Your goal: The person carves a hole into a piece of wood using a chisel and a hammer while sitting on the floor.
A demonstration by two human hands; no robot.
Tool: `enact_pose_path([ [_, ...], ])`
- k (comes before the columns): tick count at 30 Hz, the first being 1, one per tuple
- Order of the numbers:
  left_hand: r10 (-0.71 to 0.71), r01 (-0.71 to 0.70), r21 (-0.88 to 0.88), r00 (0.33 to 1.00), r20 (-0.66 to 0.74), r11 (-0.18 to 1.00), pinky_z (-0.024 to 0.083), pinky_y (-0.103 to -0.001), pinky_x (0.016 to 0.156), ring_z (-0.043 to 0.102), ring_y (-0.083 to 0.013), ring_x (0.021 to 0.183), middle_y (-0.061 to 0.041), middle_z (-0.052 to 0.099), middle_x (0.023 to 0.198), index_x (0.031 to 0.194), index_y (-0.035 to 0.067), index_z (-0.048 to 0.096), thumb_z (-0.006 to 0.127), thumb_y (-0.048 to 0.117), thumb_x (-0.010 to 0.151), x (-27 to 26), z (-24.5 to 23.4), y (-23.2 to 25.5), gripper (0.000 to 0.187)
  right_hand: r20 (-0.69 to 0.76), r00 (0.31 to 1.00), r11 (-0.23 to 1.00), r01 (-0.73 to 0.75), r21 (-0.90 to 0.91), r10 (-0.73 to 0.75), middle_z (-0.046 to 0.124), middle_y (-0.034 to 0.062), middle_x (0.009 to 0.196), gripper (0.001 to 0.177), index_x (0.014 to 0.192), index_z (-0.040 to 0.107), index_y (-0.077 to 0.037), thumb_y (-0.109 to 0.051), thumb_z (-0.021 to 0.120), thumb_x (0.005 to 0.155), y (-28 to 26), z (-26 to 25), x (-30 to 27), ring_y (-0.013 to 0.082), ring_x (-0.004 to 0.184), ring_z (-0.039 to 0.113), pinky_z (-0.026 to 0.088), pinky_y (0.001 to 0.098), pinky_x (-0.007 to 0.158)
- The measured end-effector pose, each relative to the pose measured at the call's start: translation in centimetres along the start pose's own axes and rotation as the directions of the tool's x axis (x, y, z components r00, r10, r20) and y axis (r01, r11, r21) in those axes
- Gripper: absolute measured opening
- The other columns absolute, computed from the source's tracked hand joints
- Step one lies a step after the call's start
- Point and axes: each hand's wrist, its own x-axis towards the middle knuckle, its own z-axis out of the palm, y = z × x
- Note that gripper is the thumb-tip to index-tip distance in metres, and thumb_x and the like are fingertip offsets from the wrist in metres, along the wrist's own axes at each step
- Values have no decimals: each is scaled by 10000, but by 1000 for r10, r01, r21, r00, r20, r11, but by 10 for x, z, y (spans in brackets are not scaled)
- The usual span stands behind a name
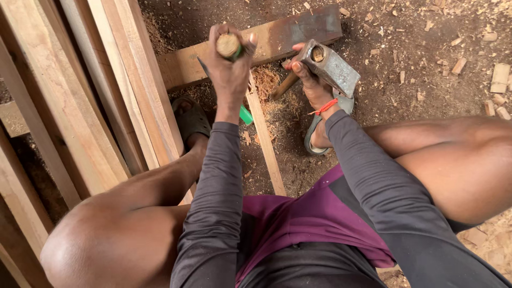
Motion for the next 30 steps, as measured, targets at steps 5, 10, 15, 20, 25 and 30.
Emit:
enact_pose_path([
  [5, 206, -219, 193, 975, 87, 956, 628, -338, 917, 626, -167, 1084, -69, 576, 1174, 1197, 102, 529, 746, 52, 1019, -1, -7, -8, 285, 9, 999, 999, 40, -4, -40, 691, -7, 1041, 674, 1350, 584, -91, -541, 830, 912, 2, 2, -4, 166, 1072, 709, 578, 397, 1038],
  [10, 4, 2, -133, 999, 48, 991, 650, -281, 706, 666, -106, 813, -11, 594, 920, 993, 145, 496, 813, 90, 981, -2, -24, -13, 321, 37, 998, 997, 58, 41, -59, 671, -6, 1002, 671, 1349, 574, -70, -531, 834, 937, -6, 5, -5, 176, 1061, 694, 577, 397, 1048],
  [15, 101, -97, -90, 994, 46, 991, 595, -278, 713, 627, -101, 820, -14, 582, 942, 957, 104, 545, 759, -2, 962, -10, -23, -3, 239, 31, 997, 997, 76, 8, -76, 679, -17, 990, 668, 1345, 575, -60, -530, 814, 933, -5, 5, -3, 164, 1056, 706, 581, 380, 1038],
  [20, 44, -39, -78, 997, 61, 996, 590, -261, 678, 653, -95, 783, -3, 584, 917, 954, 98, 537, 751, -3, 962, -14, -21, 5, 237, 44, 995, 996, 83, 26, -84, 677, -14, 985, 652, 1358, 570, -53, -496, 822, 953, -3, 7, -2, 162, 1053, 692, 571, 377, 1042],
  [25, 101, -98, -66, 994, 36, 993, 577, -244, 572, 638, -82, 712, 8, 590, 873, 938, 98, 540, 761, 24, 971, -11, -22, -4, 235, 53, 994, 996, 90, 14, -91, 677, -12, 975, 647, 1355, 571, -51, -490, 826, 953, -2, 7, -3, 163, 1048, 701, 589, 380, 1035],
  [30, 63, -55, -133, 996, 55, 990, 568, -255, 576, 652, -96, 684, 0, 595, 833, 943, 91, 530, 741, 13, 987, -12, -24, 5, 229, 53, 993, 995, 103, 14, -104, 666, -13, 965, 639, 1353, 570, -57, -489, 826, 958, -2, 7, -1, 161, 1028, 702, 595, 377, 1020],
])
